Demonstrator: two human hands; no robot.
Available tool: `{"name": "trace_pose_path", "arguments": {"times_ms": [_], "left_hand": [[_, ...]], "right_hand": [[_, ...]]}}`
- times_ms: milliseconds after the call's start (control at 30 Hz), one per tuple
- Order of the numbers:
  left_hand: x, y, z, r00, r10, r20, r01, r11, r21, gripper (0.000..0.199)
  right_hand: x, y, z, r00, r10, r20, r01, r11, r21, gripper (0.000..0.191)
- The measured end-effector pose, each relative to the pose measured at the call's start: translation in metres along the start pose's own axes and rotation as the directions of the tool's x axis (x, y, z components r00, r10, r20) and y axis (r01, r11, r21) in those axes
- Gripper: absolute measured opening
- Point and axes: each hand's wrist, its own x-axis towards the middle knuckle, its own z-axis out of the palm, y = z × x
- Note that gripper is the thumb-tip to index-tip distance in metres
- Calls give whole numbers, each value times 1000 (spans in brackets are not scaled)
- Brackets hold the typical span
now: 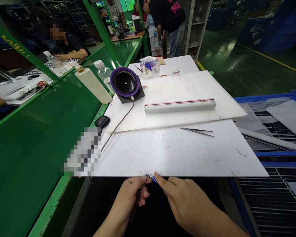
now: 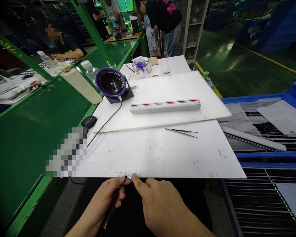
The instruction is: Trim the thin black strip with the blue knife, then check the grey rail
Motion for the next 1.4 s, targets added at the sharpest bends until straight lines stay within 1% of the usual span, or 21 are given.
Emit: {"name": "trace_pose_path", "arguments": {"times_ms": [333, 467, 733, 867, 1067, 1200, 1400], "left_hand": [[2, -3, -1, 1000, 10, -4, -10, 1000, -10, 39], [2, -3, 1, 999, 38, -22, -38, 999, 4, 37], [3, -4, 1, 998, 47, -35, -46, 998, 34, 34], [5, -6, 1, 999, 34, -31, -34, 999, 29, 36], [0, -1, 4, 999, 27, -47, -25, 998, 49, 33], [0, -1, 3, 999, 19, -44, -17, 999, 34, 33], [5, -4, 0, 999, -4, -34, 4, 1000, -18, 37]], "right_hand": [[0, 1, 3, 1000, 2, 9, -2, 1000, 9, 62], [-1, -1, 4, 1000, -1, 11, 2, 999, -47, 62], [-1, -3, 4, 1000, -13, 9, 14, 988, -151, 66], [-3, -2, 5, 1000, -26, -4, 25, 982, -189, 67], [-2, -3, 6, 1000, -30, -4, 28, 974, -224, 69], [-1, -1, 5, 1000, -19, -9, 17, 980, -197, 67], [-2, 3, 4, 999, 10, -37, -9, 1000, 5, 58]]}}
